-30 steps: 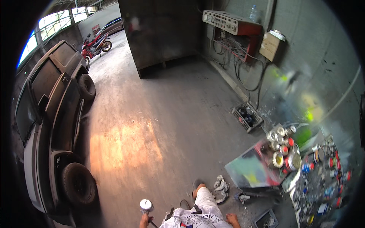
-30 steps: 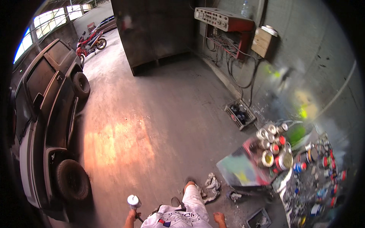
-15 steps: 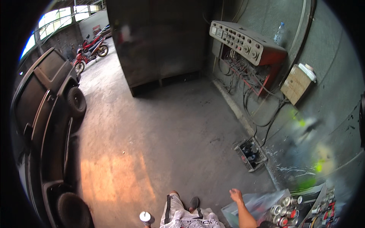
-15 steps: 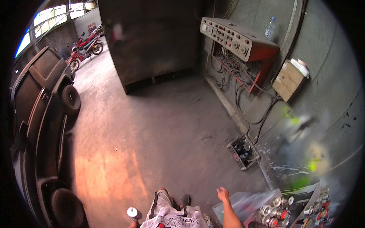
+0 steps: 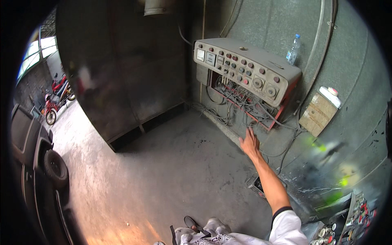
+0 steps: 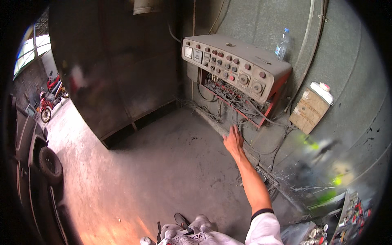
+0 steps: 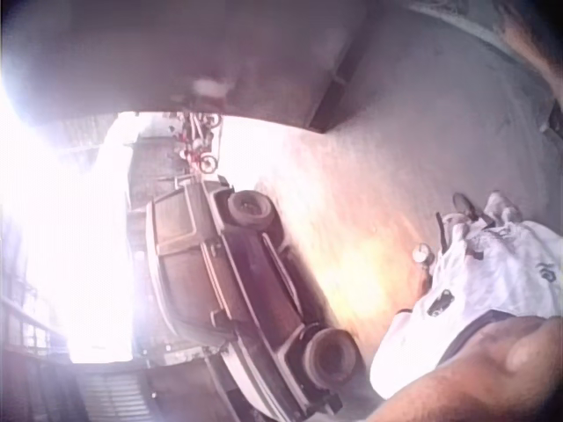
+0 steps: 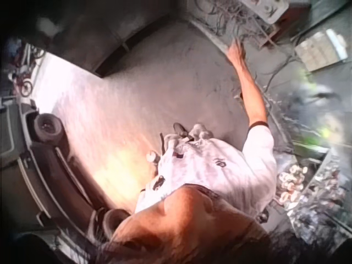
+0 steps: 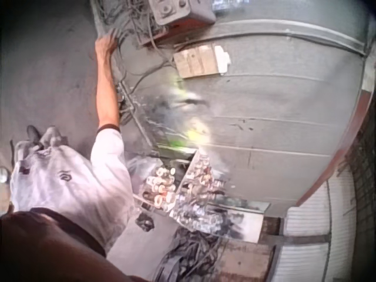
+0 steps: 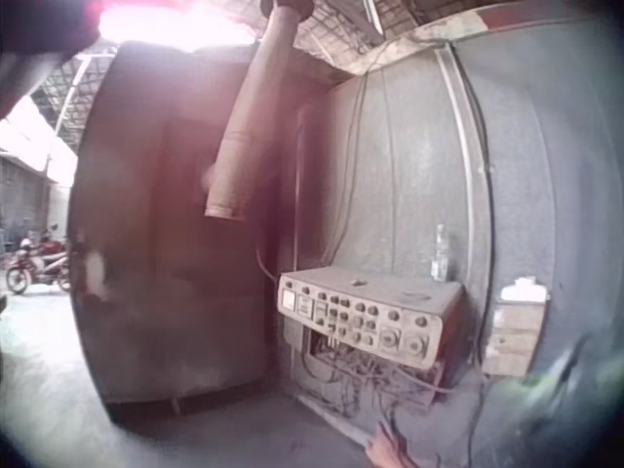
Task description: The person walks through a workshop and approaches a cluttered workbench. They pick up a paint can and a spray gun, then pour a liquid from a plastic bottle into the can. The person stirs the contents of the can with a stick and then pours the mixture into the spray gun's container. They continue to handle various paint cans and tools on the table.
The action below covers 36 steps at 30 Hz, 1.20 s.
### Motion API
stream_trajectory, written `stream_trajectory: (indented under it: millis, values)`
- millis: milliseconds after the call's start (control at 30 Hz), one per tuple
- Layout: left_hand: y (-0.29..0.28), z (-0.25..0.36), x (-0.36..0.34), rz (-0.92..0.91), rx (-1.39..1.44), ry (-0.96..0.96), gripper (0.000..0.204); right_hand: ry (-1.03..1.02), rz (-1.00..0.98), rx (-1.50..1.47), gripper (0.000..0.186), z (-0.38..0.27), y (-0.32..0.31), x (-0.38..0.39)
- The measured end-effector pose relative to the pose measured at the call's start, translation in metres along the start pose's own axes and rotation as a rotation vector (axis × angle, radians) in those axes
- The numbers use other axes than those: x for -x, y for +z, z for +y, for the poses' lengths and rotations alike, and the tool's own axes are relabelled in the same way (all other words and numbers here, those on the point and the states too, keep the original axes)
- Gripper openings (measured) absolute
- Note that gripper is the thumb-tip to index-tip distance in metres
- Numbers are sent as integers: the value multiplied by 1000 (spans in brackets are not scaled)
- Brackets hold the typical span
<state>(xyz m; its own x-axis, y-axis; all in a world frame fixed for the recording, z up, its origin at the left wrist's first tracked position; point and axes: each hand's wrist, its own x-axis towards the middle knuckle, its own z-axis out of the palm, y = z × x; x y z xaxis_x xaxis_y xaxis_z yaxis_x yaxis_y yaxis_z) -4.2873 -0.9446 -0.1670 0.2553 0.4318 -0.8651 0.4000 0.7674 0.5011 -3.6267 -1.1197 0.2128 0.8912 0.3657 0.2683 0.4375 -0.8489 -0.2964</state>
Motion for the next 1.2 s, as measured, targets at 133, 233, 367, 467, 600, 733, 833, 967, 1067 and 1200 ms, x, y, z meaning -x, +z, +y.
stream_trajectory:
  millis: [133, 233, 367, 467, 600, 733, 833, 967, 1067, 1200]
  values:
    - [-50, 104, -31, 24, 15, 124, 55, -54, 98, 108, 69, -63, -17, -131]
    - [-46, 193, -43, 29, 141, 223, 54, -45, 214, 184, 68, -96, -32, -220]
    - [54, 307, -82, -7, 119, 234, 53, 35, 346, 316, 69, -77, -24, -308]
    - [101, 385, -108, -47, 68, 262, 52, 159, 235, 99, 70, -110, -22, -323]
    - [184, 460, -143, -205, -90, 271, 52, 158, 305, 395, 74, -93, -4, -318]
    - [257, 501, -168, -391, -302, 269, 51, 16, 493, 228, 59, -55, 22, -256]
    - [286, 527, -178, -488, -456, 285, 50, 170, 263, -65, 54, -73, 100, -113]
    - [326, 489, -176, -611, -689, 231, 50, 732, -245, -174, 57, -92, 250, 253]
    - [348, 440, -161, -694, -887, 187, 49, 1434, -578, -345, 60, -164, 302, 597]
    - [346, 389, -137, -732, -1141, 182, 48, 2297, -475, -344, 62, -292, 228, 874]
